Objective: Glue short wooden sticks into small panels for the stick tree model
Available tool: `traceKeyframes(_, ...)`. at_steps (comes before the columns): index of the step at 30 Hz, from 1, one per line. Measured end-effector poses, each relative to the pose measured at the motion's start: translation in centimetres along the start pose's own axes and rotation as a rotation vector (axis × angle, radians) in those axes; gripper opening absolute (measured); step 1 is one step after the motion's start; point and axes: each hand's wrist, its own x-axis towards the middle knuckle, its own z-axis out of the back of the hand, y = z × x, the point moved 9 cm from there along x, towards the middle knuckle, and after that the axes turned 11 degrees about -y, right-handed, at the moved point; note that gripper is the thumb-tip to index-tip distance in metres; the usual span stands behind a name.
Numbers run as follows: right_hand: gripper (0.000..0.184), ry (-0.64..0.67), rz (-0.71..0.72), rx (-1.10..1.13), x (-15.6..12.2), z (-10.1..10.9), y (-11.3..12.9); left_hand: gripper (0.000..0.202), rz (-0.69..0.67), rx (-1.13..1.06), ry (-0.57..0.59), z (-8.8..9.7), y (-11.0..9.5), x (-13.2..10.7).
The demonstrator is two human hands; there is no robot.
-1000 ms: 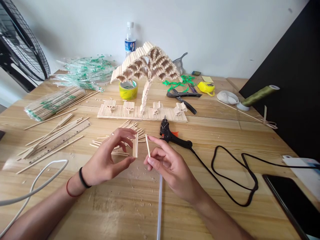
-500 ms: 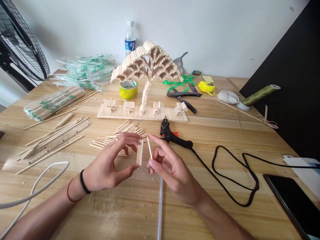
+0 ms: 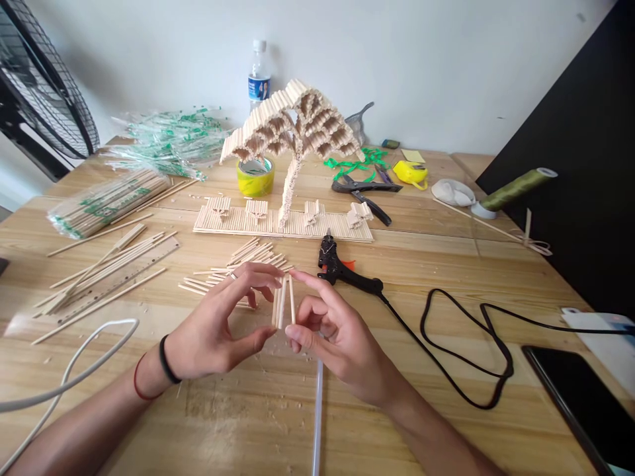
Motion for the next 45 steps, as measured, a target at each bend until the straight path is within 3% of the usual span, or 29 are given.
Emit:
traceKeyframes(15, 0.071, -0.035, -0.005, 0.019, 0.3, 0.1, -0.3, 0.046, -0.028, -0.016, 0.002, -0.1, -0.3, -0.1)
traceKeyframes(45, 0.067, -0.129, 0.17, -0.096, 0.3, 0.8, 0.9, 0.048, -0.065, 0.003, 0.012, -0.2, -1.0, -0.3)
